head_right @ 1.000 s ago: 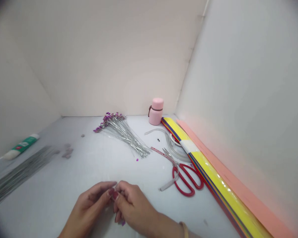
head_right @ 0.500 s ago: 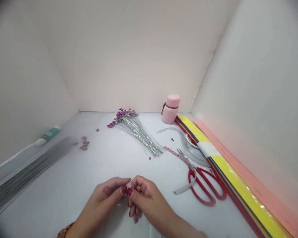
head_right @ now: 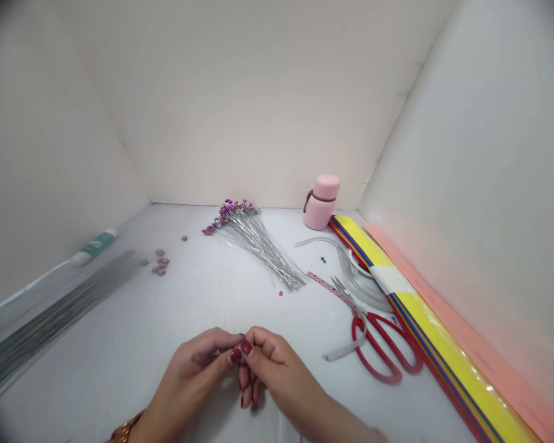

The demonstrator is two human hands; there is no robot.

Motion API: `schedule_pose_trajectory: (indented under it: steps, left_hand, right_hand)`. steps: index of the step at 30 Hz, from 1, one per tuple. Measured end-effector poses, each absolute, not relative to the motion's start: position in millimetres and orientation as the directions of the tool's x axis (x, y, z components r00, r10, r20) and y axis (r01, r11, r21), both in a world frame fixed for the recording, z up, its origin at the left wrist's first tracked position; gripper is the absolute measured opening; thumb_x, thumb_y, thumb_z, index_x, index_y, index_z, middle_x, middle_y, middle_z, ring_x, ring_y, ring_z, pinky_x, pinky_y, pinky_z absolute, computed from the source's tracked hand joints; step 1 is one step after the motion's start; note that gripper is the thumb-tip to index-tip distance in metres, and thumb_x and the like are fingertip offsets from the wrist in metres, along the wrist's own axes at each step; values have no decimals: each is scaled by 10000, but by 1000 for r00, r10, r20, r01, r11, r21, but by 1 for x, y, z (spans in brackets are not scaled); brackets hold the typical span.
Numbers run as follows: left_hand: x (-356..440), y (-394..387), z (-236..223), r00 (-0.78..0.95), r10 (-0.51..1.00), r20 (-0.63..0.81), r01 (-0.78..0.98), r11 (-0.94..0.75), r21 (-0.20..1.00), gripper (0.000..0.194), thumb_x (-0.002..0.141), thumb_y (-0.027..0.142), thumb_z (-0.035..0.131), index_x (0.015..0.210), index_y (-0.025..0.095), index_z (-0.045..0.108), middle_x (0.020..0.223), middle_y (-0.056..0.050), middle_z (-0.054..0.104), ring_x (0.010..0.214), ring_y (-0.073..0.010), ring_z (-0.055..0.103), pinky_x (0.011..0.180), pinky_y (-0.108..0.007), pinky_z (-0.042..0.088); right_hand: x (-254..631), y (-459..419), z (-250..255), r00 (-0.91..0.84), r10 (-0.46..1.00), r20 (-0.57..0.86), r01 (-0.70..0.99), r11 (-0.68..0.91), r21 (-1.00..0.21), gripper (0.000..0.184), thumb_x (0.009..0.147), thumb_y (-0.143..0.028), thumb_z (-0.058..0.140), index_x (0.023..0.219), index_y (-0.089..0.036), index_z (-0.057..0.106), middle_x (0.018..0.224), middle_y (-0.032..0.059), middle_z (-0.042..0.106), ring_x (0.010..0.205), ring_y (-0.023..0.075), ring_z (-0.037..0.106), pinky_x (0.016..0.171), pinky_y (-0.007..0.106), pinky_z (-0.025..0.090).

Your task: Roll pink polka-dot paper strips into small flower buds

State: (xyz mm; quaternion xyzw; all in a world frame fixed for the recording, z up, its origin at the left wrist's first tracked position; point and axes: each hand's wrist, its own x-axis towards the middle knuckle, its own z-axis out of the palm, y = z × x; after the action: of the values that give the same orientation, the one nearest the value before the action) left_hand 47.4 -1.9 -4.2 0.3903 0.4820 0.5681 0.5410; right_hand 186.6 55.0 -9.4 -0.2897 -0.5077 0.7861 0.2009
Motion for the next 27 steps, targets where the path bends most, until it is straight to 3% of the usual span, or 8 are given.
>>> schedule_pose_trajectory:
  steps: [5, 8, 11, 15, 17, 22, 27]
  left_hand:
    - [45, -2, -3, -94, 993, 66, 12, -65, 998, 151, 758, 259, 569, 804, 165, 678, 717, -71, 634, 688, -191, 602, 646, -302, 466]
    - [43, -1, -1, -82, 992, 93, 77, -87, 993, 125, 757, 223, 571, 813, 172, 670, 760, -71, 629, 704, -178, 599, 655, -278, 463]
    - [43, 0, 0, -100, 995, 25, 15, -23, 1000, 111, 753, 218, 576, 781, 154, 661, 746, -68, 625, 696, -176, 591, 647, -276, 459]
    - [44, 2, 2, -124, 988, -92, -117, 78, 990, 105, 746, 210, 585, 752, 134, 656, 722, -61, 630, 689, -174, 577, 656, -285, 448]
    - [44, 2, 1, -120, 986, -115, -162, 94, 982, 94, 733, 202, 601, 762, 134, 658, 748, -62, 641, 705, -175, 580, 670, -284, 446]
    - [45, 0, 1, -110, 982, -153, -239, 124, 963, 89, 707, 197, 629, 757, 132, 664, 727, -49, 650, 694, -164, 580, 658, -268, 446]
    - [46, 1, 3, -87, 981, -172, -269, 143, 952, 94, 711, 200, 626, 748, 123, 665, 692, -52, 658, 664, -158, 583, 641, -262, 449]
  right_hand:
    - [186, 54, -10, -750, 612, -249, -30, -408, -912, 320, 795, -457, 471, 702, -152, 444, 544, -36, 514, 400, 63, 502, 393, 162, 337]
    - [185, 54, -10, -765, 588, -263, -50, -462, -886, 312, 798, -453, 464, 705, -156, 437, 537, -34, 513, 389, 65, 500, 382, 159, 321]
    - [187, 52, -8, -752, 608, -257, -15, -405, -914, 325, 803, -475, 441, 710, -164, 431, 543, -33, 507, 409, 70, 494, 397, 166, 327]
    - [189, 49, -6, -668, 735, -113, 77, -82, -994, 249, 826, -425, 438, 829, -177, 457, 573, -34, 501, 517, 88, 481, 510, 200, 384]
    - [190, 48, -5, -643, 764, -58, 96, 5, -995, 228, 830, -404, 440, 886, -183, 455, 628, -24, 513, 557, 97, 488, 537, 212, 395]
    - [190, 49, -2, -659, 752, -9, 93, 69, -993, 208, 849, -355, 424, 809, -168, 504, 601, -23, 514, 556, 97, 486, 545, 209, 394]
    - [191, 49, -2, -642, 767, 8, 97, 91, -991, 172, 850, -318, 435, 884, -170, 514, 641, -15, 535, 577, 99, 507, 553, 208, 416]
